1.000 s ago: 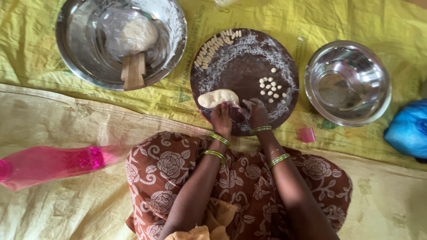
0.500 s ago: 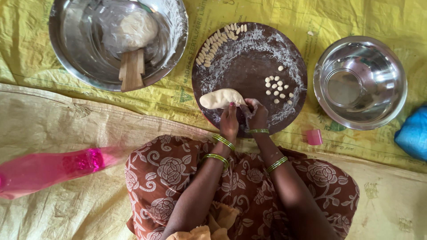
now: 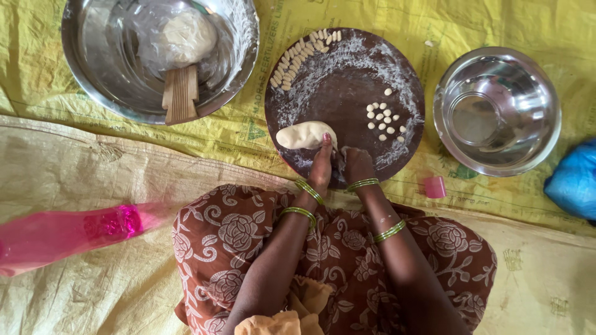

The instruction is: The person sits on the floor and repeatedly pinches small pieces of dough from a larger lump, rolls them into balls, and places them on a wooden board. The person also rolls some pieces into short cylindrical shapes.

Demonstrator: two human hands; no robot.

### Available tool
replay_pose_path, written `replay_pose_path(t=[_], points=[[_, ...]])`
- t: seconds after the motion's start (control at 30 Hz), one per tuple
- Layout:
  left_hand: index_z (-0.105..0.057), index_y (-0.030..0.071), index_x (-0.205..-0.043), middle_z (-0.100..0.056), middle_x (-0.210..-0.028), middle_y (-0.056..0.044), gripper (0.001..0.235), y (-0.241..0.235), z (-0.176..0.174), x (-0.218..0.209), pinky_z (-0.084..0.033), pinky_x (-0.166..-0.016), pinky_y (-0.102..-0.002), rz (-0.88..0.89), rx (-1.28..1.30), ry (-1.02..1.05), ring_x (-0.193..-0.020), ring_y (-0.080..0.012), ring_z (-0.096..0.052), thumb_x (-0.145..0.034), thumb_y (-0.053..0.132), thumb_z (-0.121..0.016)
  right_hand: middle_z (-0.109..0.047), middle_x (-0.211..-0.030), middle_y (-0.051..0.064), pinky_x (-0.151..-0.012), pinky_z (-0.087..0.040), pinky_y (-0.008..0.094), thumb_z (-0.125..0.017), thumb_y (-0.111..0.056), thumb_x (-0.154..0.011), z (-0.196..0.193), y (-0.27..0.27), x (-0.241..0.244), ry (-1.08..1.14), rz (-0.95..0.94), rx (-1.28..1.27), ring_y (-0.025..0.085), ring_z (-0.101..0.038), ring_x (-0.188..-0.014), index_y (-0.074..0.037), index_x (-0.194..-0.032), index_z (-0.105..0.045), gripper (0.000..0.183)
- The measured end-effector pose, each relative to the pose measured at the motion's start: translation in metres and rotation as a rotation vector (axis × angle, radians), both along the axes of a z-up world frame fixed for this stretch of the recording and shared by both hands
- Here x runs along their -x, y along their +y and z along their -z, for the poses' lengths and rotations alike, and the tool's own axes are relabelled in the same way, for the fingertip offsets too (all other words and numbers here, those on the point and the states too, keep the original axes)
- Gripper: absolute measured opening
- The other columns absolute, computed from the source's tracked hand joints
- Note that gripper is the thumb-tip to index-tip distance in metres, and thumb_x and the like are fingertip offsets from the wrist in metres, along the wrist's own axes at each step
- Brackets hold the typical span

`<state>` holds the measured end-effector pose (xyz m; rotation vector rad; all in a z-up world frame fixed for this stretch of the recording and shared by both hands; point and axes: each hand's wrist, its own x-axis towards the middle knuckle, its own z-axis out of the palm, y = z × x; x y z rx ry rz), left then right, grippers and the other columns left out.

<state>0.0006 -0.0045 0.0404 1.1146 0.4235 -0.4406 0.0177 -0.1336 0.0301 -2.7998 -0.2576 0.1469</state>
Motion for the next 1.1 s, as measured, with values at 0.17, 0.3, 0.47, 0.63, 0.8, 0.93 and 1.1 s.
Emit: replay_pose_path(t=[0.17,0.3,0.47,0.63,0.8,0.93,1.1], points=[[-0.017,0.008,-0.161,-0.016,-0.170,-0.015,0.097,-0.001,0.002,-0.006,-0.014,-0.124,-0.049,0.092,-0.113,0.136,-0.157,-0.0302,-0.013,-0.092,0.076,-0.014,-0.075,-0.083,0.011,-0.060,-0.053,0.039,-0.060,-0.013,-0.101,-0.062,-0.013,0.014,0.454,0.169,-0.172,0.026,-0.067,-0.068,-0.008,-0.098,-0.074,0.015],[-0.023,0.002,-0.160,-0.028,-0.166,-0.022,0.104,-0.004,0.017,-0.007,-0.020,-0.125,-0.047,0.036,-0.183,0.012,-0.154,-0.0344,-0.024,-0.093,0.081,-0.015,-0.078,-0.091,0.012,-0.068,-0.059,0.026,-0.067,-0.005,-0.097,-0.119,-0.046,0.036,0.380,0.251,-0.790,0.015,-0.071,-0.074,-0.001,-0.109,-0.076,0.015],[-0.054,-0.003,-0.142,-0.071,-0.121,-0.021,0.101,-0.010,0.039,-0.005,-0.046,-0.103,-0.045,-0.030,-0.158,0.015,-0.112,-0.0297,-0.065,-0.095,0.079,-0.019,-0.076,-0.096,0.018,-0.068,-0.062,0.034,-0.070,0.002,-0.092,-0.115,-0.066,0.057,0.300,0.396,-1.334,0.021,-0.072,-0.077,0.008,-0.113,-0.069,0.023],[-0.062,0.000,-0.130,-0.076,-0.101,-0.012,0.094,0.000,0.042,0.005,-0.049,-0.086,-0.039,-0.091,-0.112,0.028,-0.090,-0.0186,-0.068,-0.095,0.077,-0.023,-0.078,-0.102,0.015,-0.077,-0.064,0.030,-0.070,0.001,-0.090,-0.068,-0.069,0.058,0.281,0.477,-1.497,0.019,-0.075,-0.085,0.005,-0.115,-0.073,0.025],[-0.067,0.000,-0.120,-0.075,-0.098,-0.014,0.091,0.011,0.031,0.012,-0.052,-0.089,-0.039,-0.153,-0.112,-0.020,-0.089,-0.0206,-0.068,-0.095,0.077,-0.027,-0.076,-0.100,0.015,-0.073,-0.064,0.029,-0.077,-0.001,-0.089,-0.034,-0.055,0.058,0.258,0.511,-1.053,0.018,-0.074,-0.083,0.001,-0.107,-0.070,0.019],[-0.067,0.001,-0.120,-0.075,-0.098,-0.013,0.091,0.011,0.027,0.016,-0.052,-0.090,-0.039,-0.163,-0.130,-0.037,-0.091,-0.0209,-0.068,-0.095,0.079,-0.027,-0.079,-0.096,0.012,-0.067,-0.065,0.028,-0.068,-0.007,-0.095,-0.016,-0.042,0.057,0.239,0.394,-0.688,0.017,-0.076,-0.078,-0.002,-0.104,-0.073,0.012],[-0.066,0.002,-0.122,-0.077,-0.098,-0.012,0.093,0.013,0.029,0.017,-0.049,-0.090,-0.036,-0.149,-0.163,-0.035,-0.091,-0.0188,-0.069,-0.092,0.081,-0.027,-0.077,-0.097,0.012,-0.066,-0.067,0.028,-0.057,0.001,-0.096,-0.019,-0.038,0.059,0.171,0.324,-0.968,0.016,-0.077,-0.079,0.000,-0.109,-0.069,0.018]])
